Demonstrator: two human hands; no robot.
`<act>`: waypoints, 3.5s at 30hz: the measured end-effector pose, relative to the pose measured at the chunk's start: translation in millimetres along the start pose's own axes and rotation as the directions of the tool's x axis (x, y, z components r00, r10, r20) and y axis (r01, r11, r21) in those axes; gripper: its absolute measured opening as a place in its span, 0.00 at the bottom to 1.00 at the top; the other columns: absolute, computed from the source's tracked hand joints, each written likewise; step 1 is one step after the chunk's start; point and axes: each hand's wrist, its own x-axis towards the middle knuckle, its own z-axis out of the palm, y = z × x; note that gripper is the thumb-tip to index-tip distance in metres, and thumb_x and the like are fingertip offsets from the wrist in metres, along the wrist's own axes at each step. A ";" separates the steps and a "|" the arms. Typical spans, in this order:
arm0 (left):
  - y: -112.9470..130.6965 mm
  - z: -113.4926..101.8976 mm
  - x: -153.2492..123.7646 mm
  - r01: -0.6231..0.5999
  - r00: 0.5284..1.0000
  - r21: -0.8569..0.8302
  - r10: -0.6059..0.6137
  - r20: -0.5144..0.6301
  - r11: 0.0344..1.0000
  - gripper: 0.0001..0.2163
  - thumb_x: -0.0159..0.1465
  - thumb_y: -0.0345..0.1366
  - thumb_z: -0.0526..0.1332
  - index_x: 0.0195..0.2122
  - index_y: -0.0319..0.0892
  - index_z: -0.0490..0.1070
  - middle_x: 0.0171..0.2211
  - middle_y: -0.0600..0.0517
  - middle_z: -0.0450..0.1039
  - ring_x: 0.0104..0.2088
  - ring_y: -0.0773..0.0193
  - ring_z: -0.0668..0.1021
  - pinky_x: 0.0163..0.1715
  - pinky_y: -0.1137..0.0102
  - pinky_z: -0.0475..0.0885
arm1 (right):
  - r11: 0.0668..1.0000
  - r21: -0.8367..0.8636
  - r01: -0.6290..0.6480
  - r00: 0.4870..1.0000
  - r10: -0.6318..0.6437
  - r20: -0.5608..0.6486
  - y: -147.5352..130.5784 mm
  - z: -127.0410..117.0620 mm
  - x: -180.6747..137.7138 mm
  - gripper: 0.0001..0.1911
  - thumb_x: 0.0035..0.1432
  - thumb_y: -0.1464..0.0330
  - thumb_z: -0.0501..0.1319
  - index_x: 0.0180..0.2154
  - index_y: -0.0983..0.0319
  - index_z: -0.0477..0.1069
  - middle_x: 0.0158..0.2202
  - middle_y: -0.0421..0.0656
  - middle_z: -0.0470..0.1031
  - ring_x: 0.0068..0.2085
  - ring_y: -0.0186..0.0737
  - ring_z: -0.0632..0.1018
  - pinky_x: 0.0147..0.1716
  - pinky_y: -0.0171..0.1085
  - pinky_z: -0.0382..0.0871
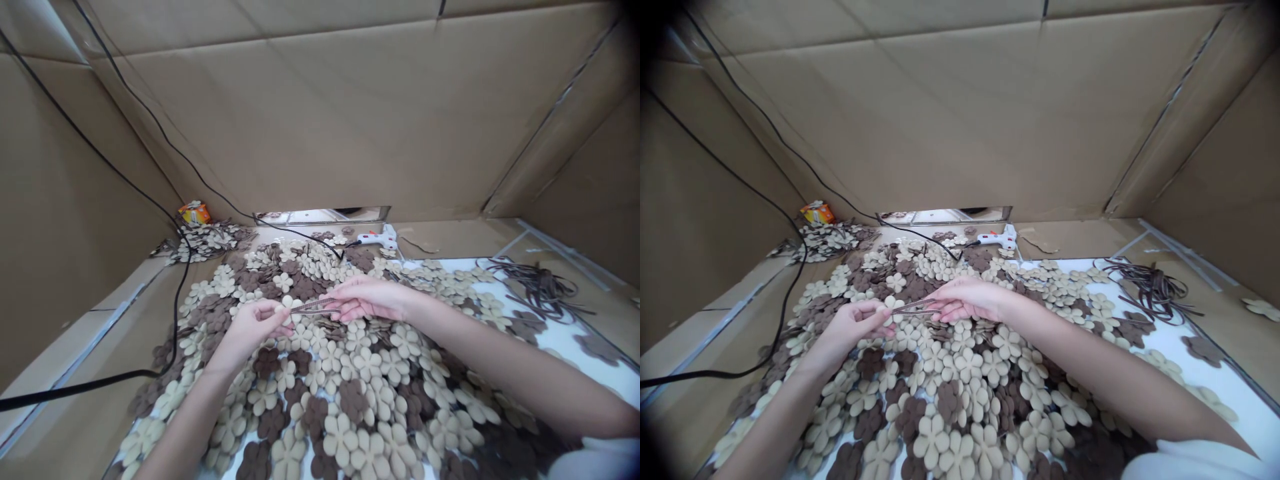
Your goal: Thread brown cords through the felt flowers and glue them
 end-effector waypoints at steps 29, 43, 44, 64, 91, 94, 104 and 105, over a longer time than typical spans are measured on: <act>-4.4 8.8 -4.5 -0.061 0.998 -0.100 0.062 0.003 0.993 0.13 0.53 0.44 0.67 0.28 0.39 0.73 0.25 0.51 0.78 0.27 0.62 0.80 0.30 0.74 0.74 | 0.977 -0.177 0.120 0.985 -0.140 -0.104 13.7 4.2 0.4 0.10 0.57 0.66 0.61 0.37 0.63 0.79 0.32 0.43 0.78 0.28 0.29 0.77 0.31 0.28 0.74; -11.2 14.5 -2.7 0.088 0.976 -0.292 -0.024 0.217 0.953 0.10 0.56 0.40 0.67 0.30 0.38 0.71 0.30 0.49 0.79 0.28 0.68 0.81 0.31 0.77 0.77 | 0.962 -0.222 0.159 0.978 -0.185 -0.100 14.0 5.0 -5.5 0.12 0.56 0.63 0.61 0.37 0.62 0.79 0.32 0.42 0.78 0.30 0.31 0.78 0.34 0.31 0.73; -11.5 15.2 -2.6 0.093 0.975 -0.289 -0.028 0.221 0.953 0.10 0.56 0.40 0.67 0.31 0.38 0.72 0.30 0.49 0.79 0.28 0.67 0.81 0.31 0.77 0.76 | 0.960 -0.227 0.165 0.977 -0.190 -0.093 14.2 5.2 -5.2 0.12 0.56 0.63 0.62 0.38 0.62 0.79 0.33 0.42 0.78 0.30 0.31 0.77 0.34 0.31 0.73; -11.0 21.1 -5.9 -0.123 0.991 -0.119 0.128 0.037 0.985 0.12 0.56 0.43 0.66 0.27 0.38 0.72 0.26 0.51 0.79 0.29 0.60 0.81 0.31 0.71 0.74 | 0.918 -0.343 0.198 0.969 -0.237 -0.074 19.1 -9.6 -3.9 0.20 0.54 0.55 0.61 0.40 0.64 0.77 0.35 0.45 0.79 0.32 0.34 0.78 0.36 0.35 0.72; -8.1 29.6 -10.5 -0.078 0.985 -0.179 0.103 0.135 0.981 0.15 0.50 0.45 0.69 0.30 0.37 0.76 0.28 0.48 0.80 0.26 0.61 0.81 0.31 0.70 0.77 | 0.528 -0.773 0.351 0.888 -0.449 0.097 12.4 26.7 -6.3 0.20 0.61 0.54 0.52 0.29 0.62 0.70 0.26 0.38 0.70 0.29 0.35 0.69 0.30 0.32 0.59; -6.5 29.3 -10.9 -0.059 0.982 -0.176 0.089 0.166 0.983 0.16 0.51 0.47 0.68 0.30 0.37 0.76 0.29 0.47 0.80 0.28 0.60 0.81 0.32 0.71 0.76 | 0.559 -0.748 0.357 0.889 -0.449 0.089 12.8 24.3 -7.6 0.19 0.61 0.54 0.53 0.29 0.62 0.68 0.26 0.37 0.68 0.28 0.33 0.67 0.29 0.32 0.58; -13.2 35.7 -10.9 -0.055 0.983 -0.262 0.099 0.157 0.964 0.19 0.55 0.52 0.64 0.34 0.38 0.74 0.28 0.48 0.79 0.28 0.58 0.81 0.35 0.65 0.77 | 0.592 -0.720 0.363 0.890 -0.450 0.078 13.8 26.6 -8.3 0.19 0.60 0.54 0.54 0.27 0.62 0.67 0.25 0.37 0.68 0.27 0.33 0.66 0.27 0.31 0.56; -12.7 36.4 -10.9 -0.058 0.984 -0.246 0.097 0.149 0.967 0.19 0.53 0.52 0.65 0.34 0.38 0.74 0.28 0.49 0.79 0.27 0.59 0.81 0.34 0.66 0.77 | 0.592 -0.719 0.363 0.890 -0.448 0.081 14.5 26.4 -7.7 0.19 0.60 0.54 0.54 0.27 0.62 0.67 0.25 0.36 0.67 0.27 0.32 0.65 0.27 0.31 0.56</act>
